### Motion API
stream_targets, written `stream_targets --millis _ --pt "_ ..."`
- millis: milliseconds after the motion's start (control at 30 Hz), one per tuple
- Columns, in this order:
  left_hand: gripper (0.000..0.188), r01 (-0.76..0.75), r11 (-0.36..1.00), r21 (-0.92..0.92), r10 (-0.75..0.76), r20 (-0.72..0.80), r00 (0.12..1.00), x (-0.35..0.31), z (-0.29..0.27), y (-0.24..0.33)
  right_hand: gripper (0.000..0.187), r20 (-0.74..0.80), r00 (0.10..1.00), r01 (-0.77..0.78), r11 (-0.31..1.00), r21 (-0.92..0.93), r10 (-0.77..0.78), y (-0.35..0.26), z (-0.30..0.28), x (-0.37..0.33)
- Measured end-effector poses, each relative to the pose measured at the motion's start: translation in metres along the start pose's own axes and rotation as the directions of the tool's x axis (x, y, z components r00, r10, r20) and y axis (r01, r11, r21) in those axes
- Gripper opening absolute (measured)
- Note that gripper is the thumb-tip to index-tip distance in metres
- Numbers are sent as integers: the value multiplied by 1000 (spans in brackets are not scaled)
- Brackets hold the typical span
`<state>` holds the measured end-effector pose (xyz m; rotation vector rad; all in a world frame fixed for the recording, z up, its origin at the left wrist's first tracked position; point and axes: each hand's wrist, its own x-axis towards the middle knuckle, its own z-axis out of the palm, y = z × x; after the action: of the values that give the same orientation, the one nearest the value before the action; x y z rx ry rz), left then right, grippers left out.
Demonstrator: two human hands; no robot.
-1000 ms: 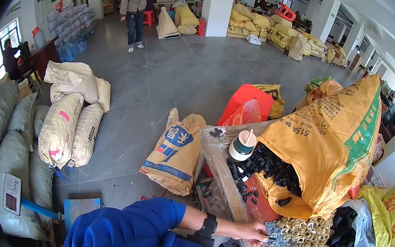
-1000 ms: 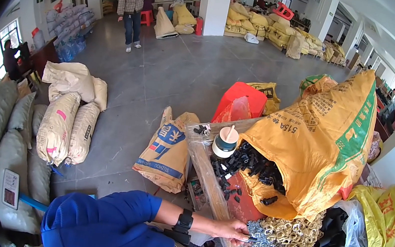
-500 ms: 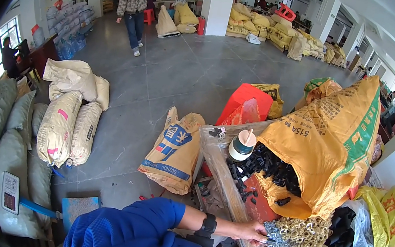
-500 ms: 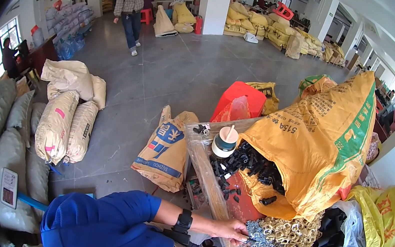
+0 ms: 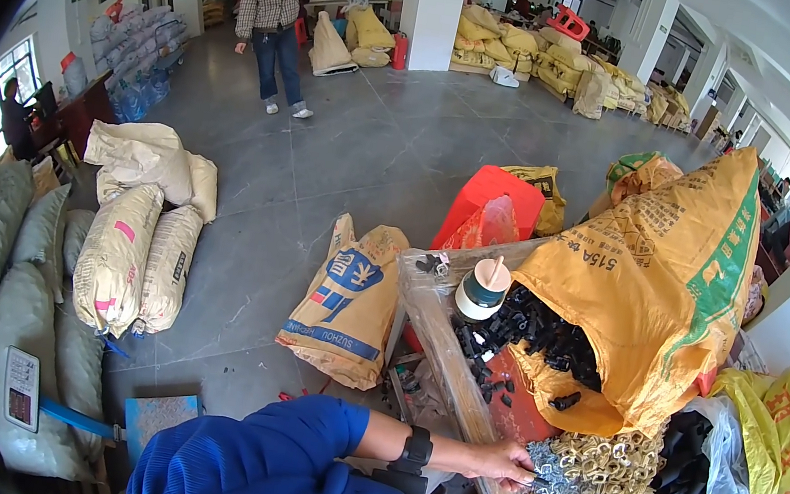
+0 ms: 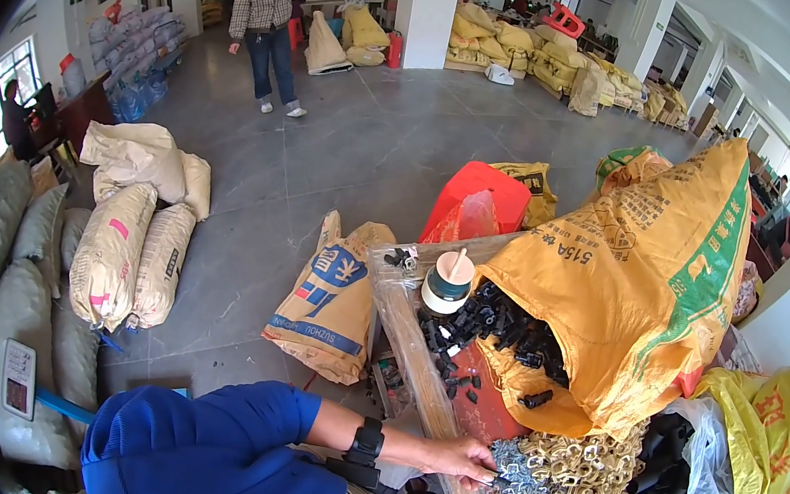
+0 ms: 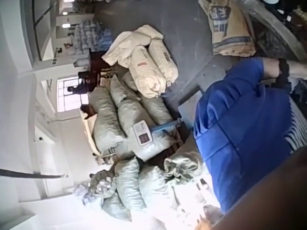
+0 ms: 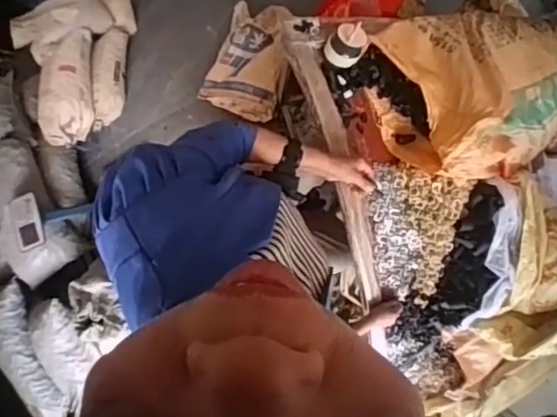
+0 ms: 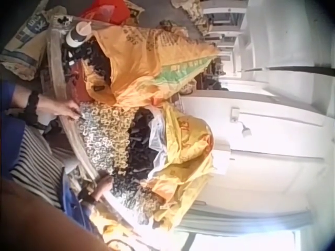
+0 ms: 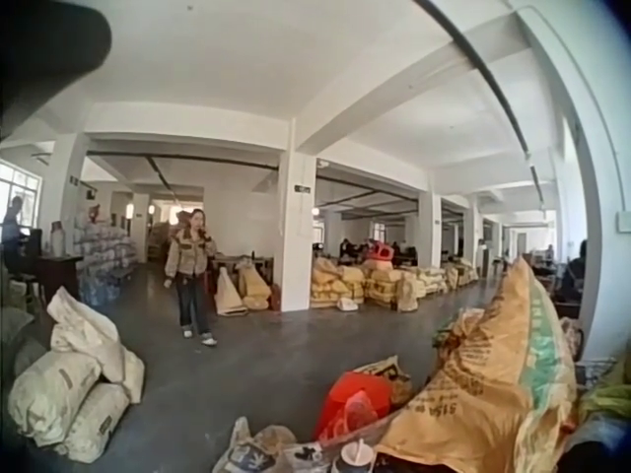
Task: Sorting and inspecting small metal hardware components at a workbench in a factory setting.
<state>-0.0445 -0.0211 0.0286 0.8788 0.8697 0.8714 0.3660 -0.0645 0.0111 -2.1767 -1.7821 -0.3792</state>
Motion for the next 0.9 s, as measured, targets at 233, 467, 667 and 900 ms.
stream_targets --millis 233,467,667,900 --pt "19 -39 999 -20 39 -14 999 0 2 -3 23 -5 1000 -6 999 53 6 -13 -13 0" --pt "20 41 992 -118 -36 45 998 -1 0 -1 21 -4 1000 6 996 85 -6 -4 -22 28" --pt "19 71 994 -87 -69 23 997 -7 6 5 29 -267 944 220 973 66 -195 -45 -45 119" --pt "20 56 992 -115 -54 17 998 -10 3 5 36 199 942 213 941 263 -269 -14 32 176"
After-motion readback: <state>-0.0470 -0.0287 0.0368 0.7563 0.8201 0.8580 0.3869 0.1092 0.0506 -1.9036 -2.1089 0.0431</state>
